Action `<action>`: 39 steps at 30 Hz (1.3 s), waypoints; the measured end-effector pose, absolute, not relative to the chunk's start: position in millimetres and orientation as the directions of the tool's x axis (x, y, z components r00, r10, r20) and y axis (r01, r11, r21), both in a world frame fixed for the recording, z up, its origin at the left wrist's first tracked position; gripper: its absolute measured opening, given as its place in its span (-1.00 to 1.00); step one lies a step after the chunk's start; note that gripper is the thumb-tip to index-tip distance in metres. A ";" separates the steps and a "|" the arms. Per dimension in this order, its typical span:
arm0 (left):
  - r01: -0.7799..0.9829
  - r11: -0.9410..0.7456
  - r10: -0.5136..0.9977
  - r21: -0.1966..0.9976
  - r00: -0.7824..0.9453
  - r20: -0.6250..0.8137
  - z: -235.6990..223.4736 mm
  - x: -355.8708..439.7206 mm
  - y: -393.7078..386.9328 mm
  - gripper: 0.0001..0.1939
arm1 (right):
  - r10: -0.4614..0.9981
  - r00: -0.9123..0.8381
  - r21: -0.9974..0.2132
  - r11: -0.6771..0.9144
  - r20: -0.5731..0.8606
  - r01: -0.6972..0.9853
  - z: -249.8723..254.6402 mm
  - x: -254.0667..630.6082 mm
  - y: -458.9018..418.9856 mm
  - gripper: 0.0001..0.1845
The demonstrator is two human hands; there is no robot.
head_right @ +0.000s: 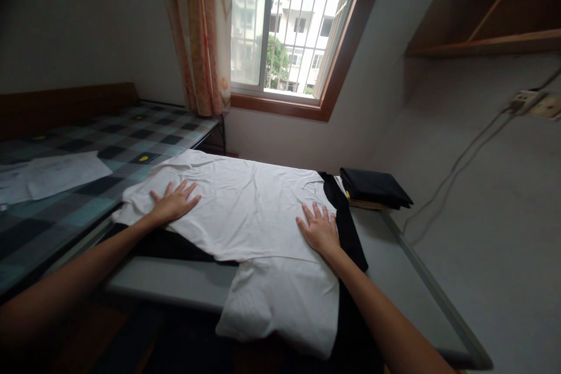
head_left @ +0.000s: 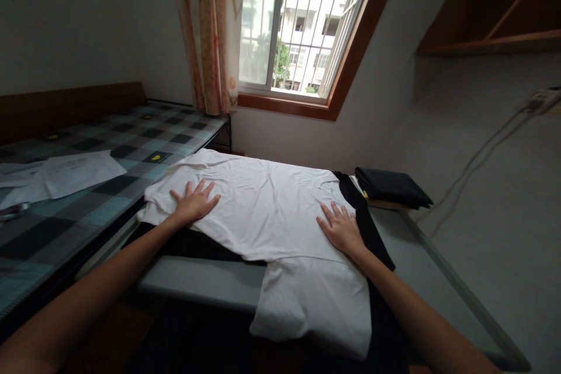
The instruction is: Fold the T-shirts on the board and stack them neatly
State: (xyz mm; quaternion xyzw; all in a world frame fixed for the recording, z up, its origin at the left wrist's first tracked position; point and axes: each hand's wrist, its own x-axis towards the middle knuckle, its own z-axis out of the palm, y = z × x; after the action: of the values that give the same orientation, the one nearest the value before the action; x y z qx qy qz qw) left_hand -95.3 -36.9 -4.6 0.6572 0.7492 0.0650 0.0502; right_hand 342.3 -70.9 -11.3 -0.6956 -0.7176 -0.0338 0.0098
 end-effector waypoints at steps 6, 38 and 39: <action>0.978 0.117 0.993 0.175 -0.121 0.013 -5.4 -96.3 -25.9 -0.28 | 0.997 -0.028 0.028 0.027 0.073 0.999 -10.2 342.7 -64.9 -0.34; 0.855 0.480 0.837 0.197 -0.513 0.190 35.6 -165.5 -15.4 -0.46 | 0.974 -0.016 -0.113 0.043 0.226 0.993 -14.5 362.6 -15.3 -0.45; 0.843 0.511 0.837 0.169 -0.533 0.124 36.1 -173.9 -15.7 -0.44 | 0.973 -0.016 -0.115 0.043 0.230 0.992 -14.5 362.3 -15.4 -0.46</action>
State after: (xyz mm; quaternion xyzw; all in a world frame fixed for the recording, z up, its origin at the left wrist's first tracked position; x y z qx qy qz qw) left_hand -173.9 -15.7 36.1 0.4832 0.8691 0.1048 -0.0132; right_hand 362.3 -15.4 -14.5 -0.6906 -0.7116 -0.0392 0.1233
